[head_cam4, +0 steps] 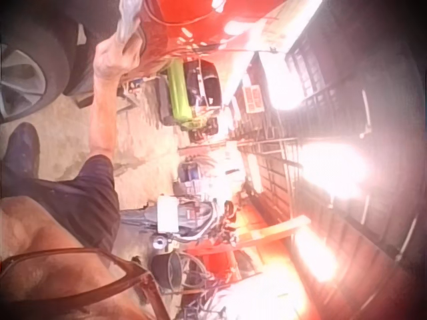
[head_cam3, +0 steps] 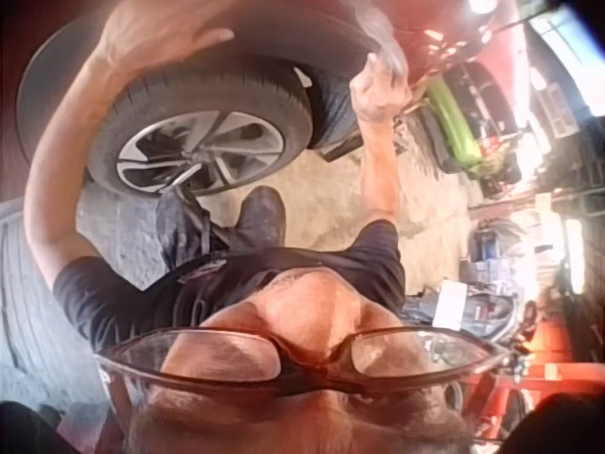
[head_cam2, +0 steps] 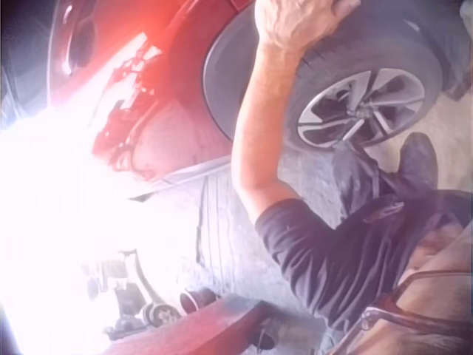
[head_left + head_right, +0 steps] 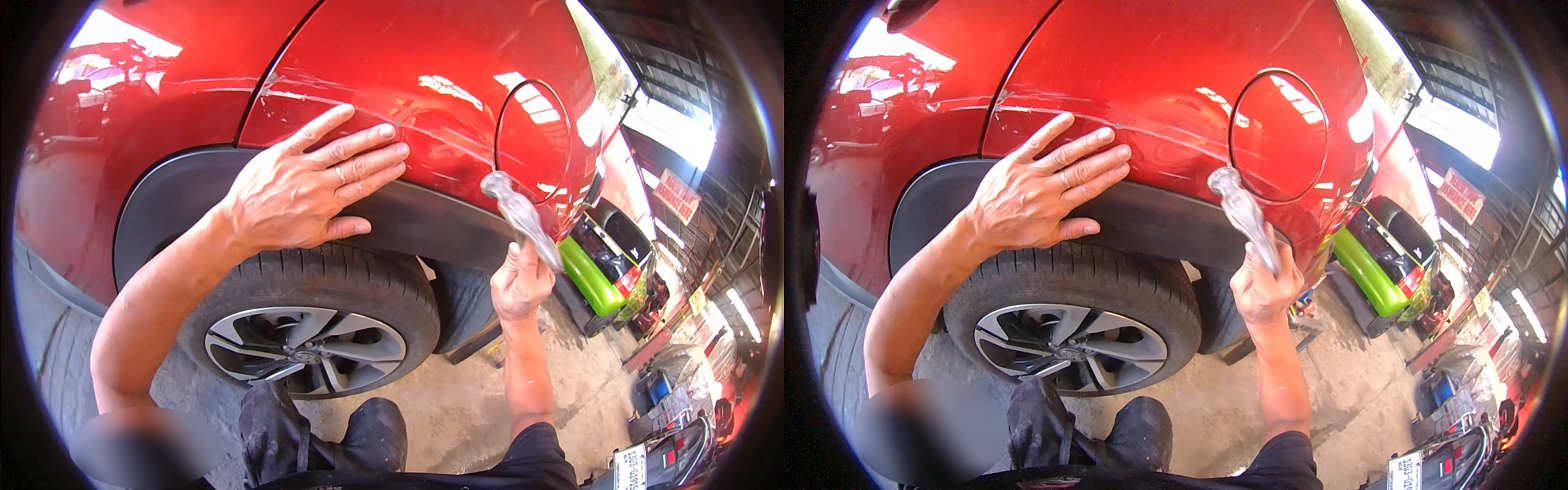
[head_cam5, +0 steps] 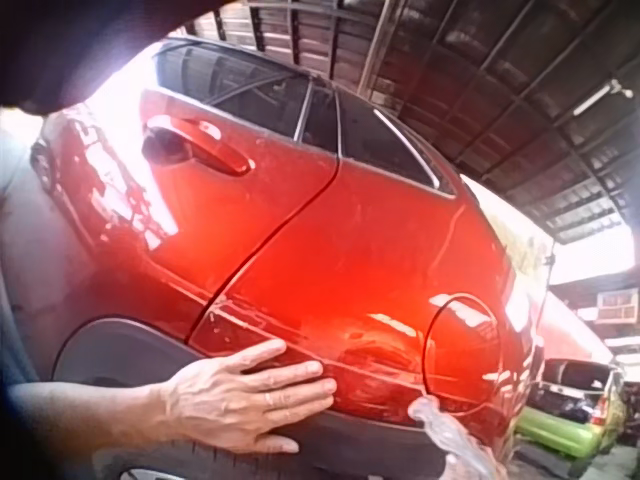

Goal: The person uses a hammer to repeatedly tap the rear quarter panel of a red car, focusing on the area above the wheel arch. They frequently pause to feel the surface with their hand, checking for changes in the panel's shape. The task involves manual dent removal or bodywork preparation.

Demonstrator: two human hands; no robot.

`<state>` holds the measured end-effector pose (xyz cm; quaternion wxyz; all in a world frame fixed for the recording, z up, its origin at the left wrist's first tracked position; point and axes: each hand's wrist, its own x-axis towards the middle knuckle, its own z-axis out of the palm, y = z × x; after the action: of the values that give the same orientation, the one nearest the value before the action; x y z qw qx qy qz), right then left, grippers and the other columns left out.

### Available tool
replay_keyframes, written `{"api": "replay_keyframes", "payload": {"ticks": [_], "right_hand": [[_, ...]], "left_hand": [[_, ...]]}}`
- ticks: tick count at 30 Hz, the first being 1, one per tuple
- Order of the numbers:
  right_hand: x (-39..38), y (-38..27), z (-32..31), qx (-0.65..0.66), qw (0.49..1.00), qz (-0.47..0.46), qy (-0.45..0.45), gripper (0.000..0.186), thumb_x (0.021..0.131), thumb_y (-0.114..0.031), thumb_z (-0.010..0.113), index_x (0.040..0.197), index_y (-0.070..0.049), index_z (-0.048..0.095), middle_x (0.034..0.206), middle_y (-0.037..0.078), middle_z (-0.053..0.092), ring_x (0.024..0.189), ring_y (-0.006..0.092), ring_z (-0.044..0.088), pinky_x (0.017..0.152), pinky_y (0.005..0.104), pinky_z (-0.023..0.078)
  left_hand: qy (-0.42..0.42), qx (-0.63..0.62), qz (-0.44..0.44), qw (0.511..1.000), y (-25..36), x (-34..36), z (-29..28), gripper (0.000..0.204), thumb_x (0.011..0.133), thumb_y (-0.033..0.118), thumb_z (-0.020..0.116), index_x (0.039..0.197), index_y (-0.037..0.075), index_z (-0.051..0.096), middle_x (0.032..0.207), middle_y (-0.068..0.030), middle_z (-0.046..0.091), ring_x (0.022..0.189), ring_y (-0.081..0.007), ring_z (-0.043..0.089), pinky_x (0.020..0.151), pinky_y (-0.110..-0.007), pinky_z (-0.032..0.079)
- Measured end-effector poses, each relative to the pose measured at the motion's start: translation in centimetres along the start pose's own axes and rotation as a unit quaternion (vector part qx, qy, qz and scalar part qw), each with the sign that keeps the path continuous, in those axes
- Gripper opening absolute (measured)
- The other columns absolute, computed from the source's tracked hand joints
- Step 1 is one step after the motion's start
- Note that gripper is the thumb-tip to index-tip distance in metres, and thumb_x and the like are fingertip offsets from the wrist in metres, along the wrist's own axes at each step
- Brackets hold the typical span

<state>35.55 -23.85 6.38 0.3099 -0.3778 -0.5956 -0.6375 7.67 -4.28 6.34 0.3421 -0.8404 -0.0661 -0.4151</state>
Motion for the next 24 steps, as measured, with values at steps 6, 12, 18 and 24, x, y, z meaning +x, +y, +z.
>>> {"api": "replay_keyframes", "payload": {"ticks": [6, 12, 18, 24], "right_hand": [[-3.7, 1.1, -0.7, 0.016, 0.989, 0.028, -0.145, 0.038, 0.094, 0.001, 0.062, 0.131, 0.008, 0.057, 0.116, 0.027, 0.068, 0.099, 0.0439, 0.069, 0.087, 0.0441, 0.055], [-3.9, 1.0, -0.6, 0.058, 0.994, 0.069, 0.056, 0.044, 0.095, 0.002, 0.062, 0.139, -0.002, 0.057, 0.115, 0.030, 0.068, 0.100, 0.0452, 0.069, 0.087, 0.0441, 0.055], [-3.8, 1.2, -0.3, 0.009, 0.998, 0.052, -0.023, 0.047, 0.095, 0.000, 0.062, 0.141, 0.001, 0.052, 0.111, 0.029, 0.068, 0.093, 0.0432, 0.071, 0.080, 0.0416, 0.056], [-4.3, 0.8, 0.3, 0.017, 0.991, 0.080, -0.103, 0.038, 0.097, 0.001, 0.061, 0.134, 0.007, 0.055, 0.112, 0.029, 0.068, 0.092, 0.0427, 0.071, 0.081, 0.0420, 0.056]], "left_hand": [[0.002, 0.008, -0.004, 1.000, 0.2, 0.2, 0.4, 0.079, 0.093, 0.067, 0.048, 0.155, 0.018, 0.040, 0.162, 0.0008, 0.037, 0.153, -0.0171, 0.026, 0.128, -0.049, 0.012], [-0.014, 0.030, -0.002, 0.999, 0.2, 0.0, 0.0, 0.083, 0.092, 0.070, 0.045, 0.156, 0.018, 0.039, 0.162, 0.0008, 0.036, 0.153, -0.0169, 0.025, 0.128, -0.049, 0.011], [-0.014, 0.034, -0.001, 0.999, 0.3, 0.1, 0.3, 0.086, 0.091, 0.074, 0.041, 0.156, 0.018, 0.038, 0.162, 0.0012, 0.035, 0.153, -0.0170, 0.024, 0.128, -0.049, 0.010], [-0.015, 0.046, -0.001, 0.999, 0.3, 0.2, 0.3, 0.089, 0.089, 0.078, 0.040, 0.156, 0.019, 0.039, 0.163, 0.0013, 0.034, 0.153, -0.0168, 0.024, 0.128, -0.050, 0.010]]}}
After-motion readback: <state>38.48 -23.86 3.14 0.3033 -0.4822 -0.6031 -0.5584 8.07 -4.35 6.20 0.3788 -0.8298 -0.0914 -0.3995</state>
